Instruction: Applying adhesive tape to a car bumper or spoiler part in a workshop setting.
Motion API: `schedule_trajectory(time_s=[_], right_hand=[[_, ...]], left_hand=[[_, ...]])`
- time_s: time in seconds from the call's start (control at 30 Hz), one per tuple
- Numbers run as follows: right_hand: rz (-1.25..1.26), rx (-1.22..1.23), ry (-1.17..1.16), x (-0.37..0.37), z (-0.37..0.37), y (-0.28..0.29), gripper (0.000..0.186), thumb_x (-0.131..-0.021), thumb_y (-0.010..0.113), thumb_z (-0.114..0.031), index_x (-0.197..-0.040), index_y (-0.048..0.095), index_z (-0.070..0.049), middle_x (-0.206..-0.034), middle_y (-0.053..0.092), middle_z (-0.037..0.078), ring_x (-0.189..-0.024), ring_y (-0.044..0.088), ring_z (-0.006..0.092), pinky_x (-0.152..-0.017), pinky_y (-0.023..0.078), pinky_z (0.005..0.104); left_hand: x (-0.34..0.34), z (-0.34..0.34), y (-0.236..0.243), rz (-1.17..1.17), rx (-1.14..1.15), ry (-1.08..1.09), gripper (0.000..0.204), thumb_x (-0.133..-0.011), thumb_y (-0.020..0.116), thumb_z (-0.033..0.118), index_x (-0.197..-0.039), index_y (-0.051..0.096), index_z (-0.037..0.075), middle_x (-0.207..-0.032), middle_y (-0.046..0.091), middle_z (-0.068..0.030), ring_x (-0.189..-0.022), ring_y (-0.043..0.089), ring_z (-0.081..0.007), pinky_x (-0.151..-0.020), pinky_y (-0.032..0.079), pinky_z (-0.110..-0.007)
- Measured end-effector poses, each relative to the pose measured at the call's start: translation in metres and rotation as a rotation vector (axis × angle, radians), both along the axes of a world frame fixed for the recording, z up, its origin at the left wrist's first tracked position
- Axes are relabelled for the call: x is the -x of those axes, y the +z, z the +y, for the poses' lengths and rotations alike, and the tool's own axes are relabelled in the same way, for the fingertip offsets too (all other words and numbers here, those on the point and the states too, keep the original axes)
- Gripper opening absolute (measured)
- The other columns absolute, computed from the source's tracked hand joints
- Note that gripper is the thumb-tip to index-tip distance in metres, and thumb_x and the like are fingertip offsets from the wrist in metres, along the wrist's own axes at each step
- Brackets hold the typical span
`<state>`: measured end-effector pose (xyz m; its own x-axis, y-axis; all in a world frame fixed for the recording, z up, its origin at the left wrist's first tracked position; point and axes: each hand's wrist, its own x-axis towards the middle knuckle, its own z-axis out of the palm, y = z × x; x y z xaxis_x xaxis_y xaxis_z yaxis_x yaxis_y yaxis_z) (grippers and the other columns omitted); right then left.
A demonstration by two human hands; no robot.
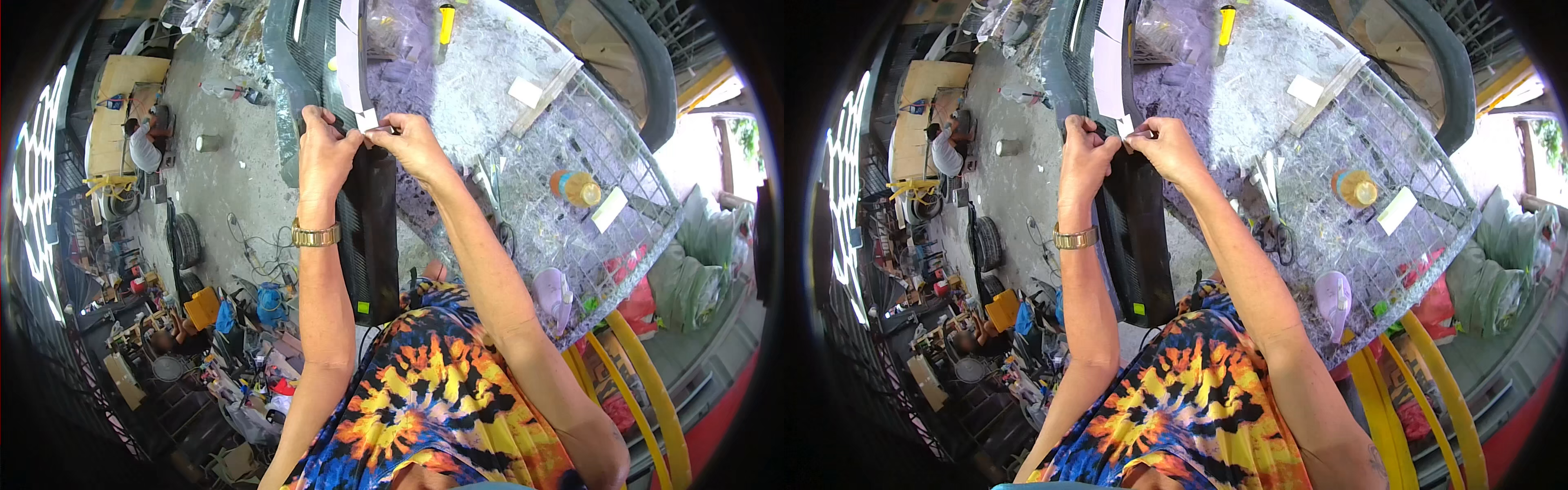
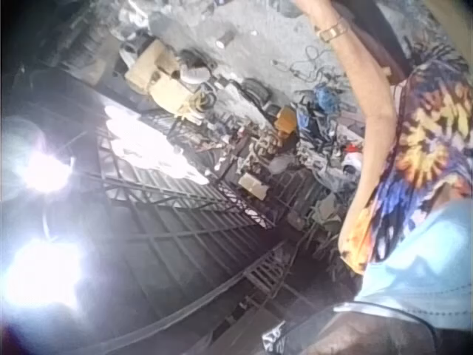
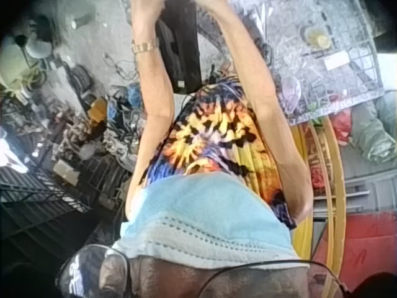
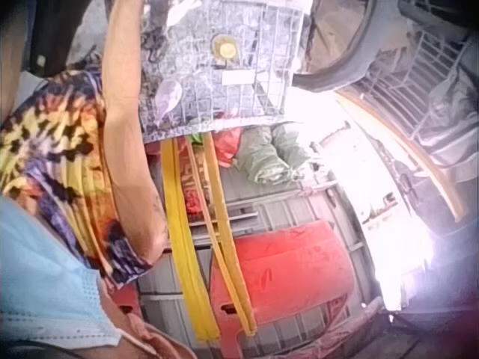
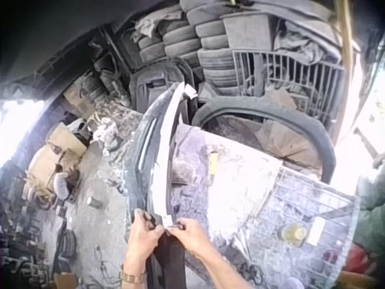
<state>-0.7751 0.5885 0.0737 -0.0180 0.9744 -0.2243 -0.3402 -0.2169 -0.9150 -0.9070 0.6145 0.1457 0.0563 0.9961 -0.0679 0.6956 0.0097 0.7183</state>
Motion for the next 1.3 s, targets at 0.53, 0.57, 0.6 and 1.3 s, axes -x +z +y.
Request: schedule_trajectory(time_s=[0.53, 0.57, 0.6, 1.3], right_hand=[[-0.031, 0.001, 0.022, 0.0, 0.002, 0.0, 0.02, -0.081, 0.067, -0.013, -0.092, 0.07, 0.004, -0.081, 0.07, 0.01, -0.075, 0.062, 0.0133, -0.071, 0.048, 0.0293], [-0.031, 0.002, 0.022, 0.0, 0.002, -0.001, 0.02, -0.081, 0.067, -0.013, -0.092, 0.07, 0.004, -0.081, 0.07, 0.01, -0.075, 0.062, 0.0133, -0.071, 0.048, 0.0293], [-0.03, 0.004, 0.03, 0.0, 0.003, -0.002, 0.02, -0.082, 0.067, -0.013, -0.091, 0.07, 0.004, -0.081, 0.07, 0.01, -0.075, 0.062, 0.0132, -0.071, 0.048, 0.0292], [-0.09, 0.001, 0.017, -0.002, -0.002, -0.001, 0.022, -0.081, 0.07, -0.019, -0.085, 0.07, 0.002, -0.074, 0.067, 0.006, -0.068, 0.059, 0.0116, -0.064, 0.046, 0.0289]], left_hand=[[0.0, -0.003, 0.016, -0.127, 0.206, 0.033, 0.042, -0.082, 0.066, 0.006, -0.109, 0.033, 0.004, -0.067, 0.054, -0.0045, -0.046, 0.053, -0.0112, -0.036, 0.034, -0.022], [-0.001, -0.003, 0.016, -0.117, 0.199, 0.038, 0.043, -0.081, 0.066, 0.006, -0.109, 0.033, 0.004, -0.067, 0.053, -0.0043, -0.046, 0.053, -0.0111, -0.036, 0.034, -0.022], [-0.001, -0.002, 0.016, -0.117, 0.2, 0.038, 0.043, -0.081, 0.066, 0.006, -0.109, 0.033, 0.004, -0.067, 0.053, -0.0043, -0.046, 0.053, -0.0111, -0.036, 0.034, -0.022], [-0.006, -0.004, 0.023, -0.034, 0.184, -0.019, 0.047, -0.079, 0.066, 0.002, -0.111, 0.033, 0.004, -0.067, 0.054, -0.0046, -0.051, 0.059, -0.0134, -0.038, 0.041, -0.025]])
